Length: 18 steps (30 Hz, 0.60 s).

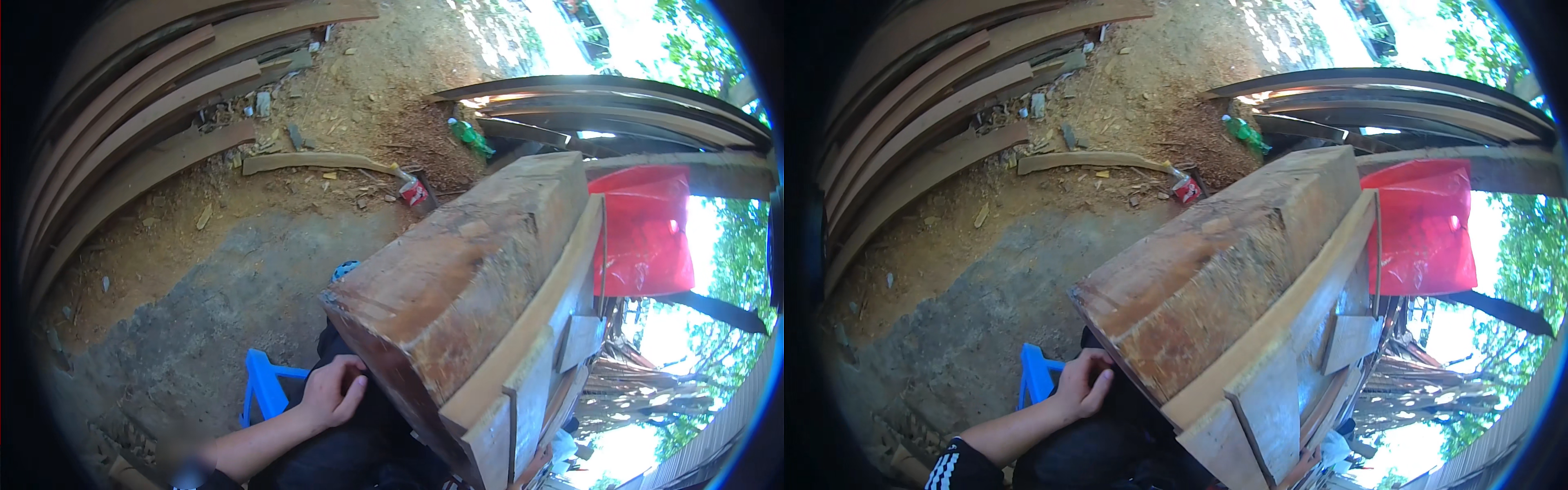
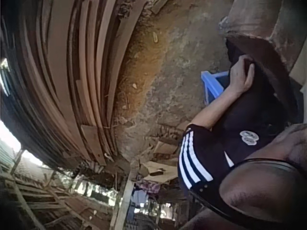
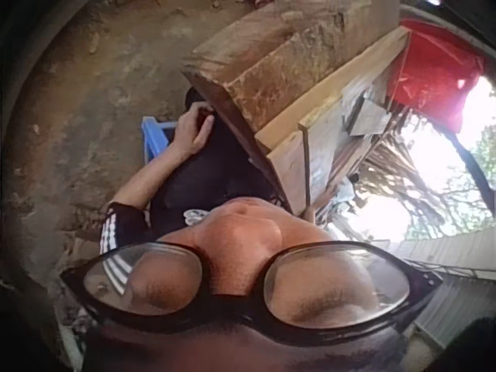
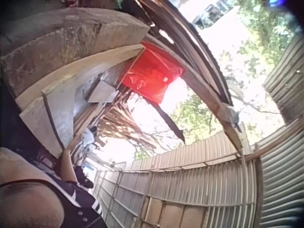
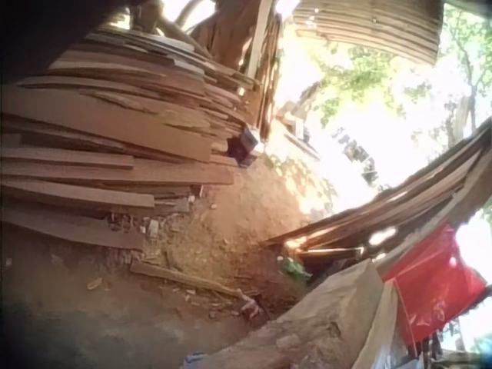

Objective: Marking and fitting wooden planks together on a workbench.

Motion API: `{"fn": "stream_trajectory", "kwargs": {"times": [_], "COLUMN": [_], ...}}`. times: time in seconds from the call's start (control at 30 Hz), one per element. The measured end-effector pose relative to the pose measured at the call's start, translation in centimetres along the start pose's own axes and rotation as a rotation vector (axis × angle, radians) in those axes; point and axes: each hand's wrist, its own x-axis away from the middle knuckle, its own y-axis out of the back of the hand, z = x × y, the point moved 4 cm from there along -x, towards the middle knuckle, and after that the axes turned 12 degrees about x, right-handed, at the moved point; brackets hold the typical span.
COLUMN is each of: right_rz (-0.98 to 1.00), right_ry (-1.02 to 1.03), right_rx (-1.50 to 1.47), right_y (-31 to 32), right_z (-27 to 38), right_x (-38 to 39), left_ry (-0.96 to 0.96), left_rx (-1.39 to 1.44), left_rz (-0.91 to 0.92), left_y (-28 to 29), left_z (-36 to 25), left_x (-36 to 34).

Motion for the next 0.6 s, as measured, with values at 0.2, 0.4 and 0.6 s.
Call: {"fn": "stream_trajectory", "kwargs": {"times": [0.2,0.4,0.6], "right_rz": [0.033,-0.016,-0.171], "right_ry": [0.055,0.021,0.112], "right_rx": [-0.042,-0.097,0.155], "right_y": [0.1,0.6,0.4], "right_z": [-0.1,-0.8,0.6], "right_x": [0.0,0.3,1.3], "left_ry": [-0.027,-0.066,-0.073], "left_rx": [-0.090,-0.117,-0.195], "left_rz": [0.004,0.028,0.028], "left_y": [0.2,-0.2,0.8], "left_z": [-0.3,-0.4,1.7], "left_x": [-0.2,-0.5,0.6]}}
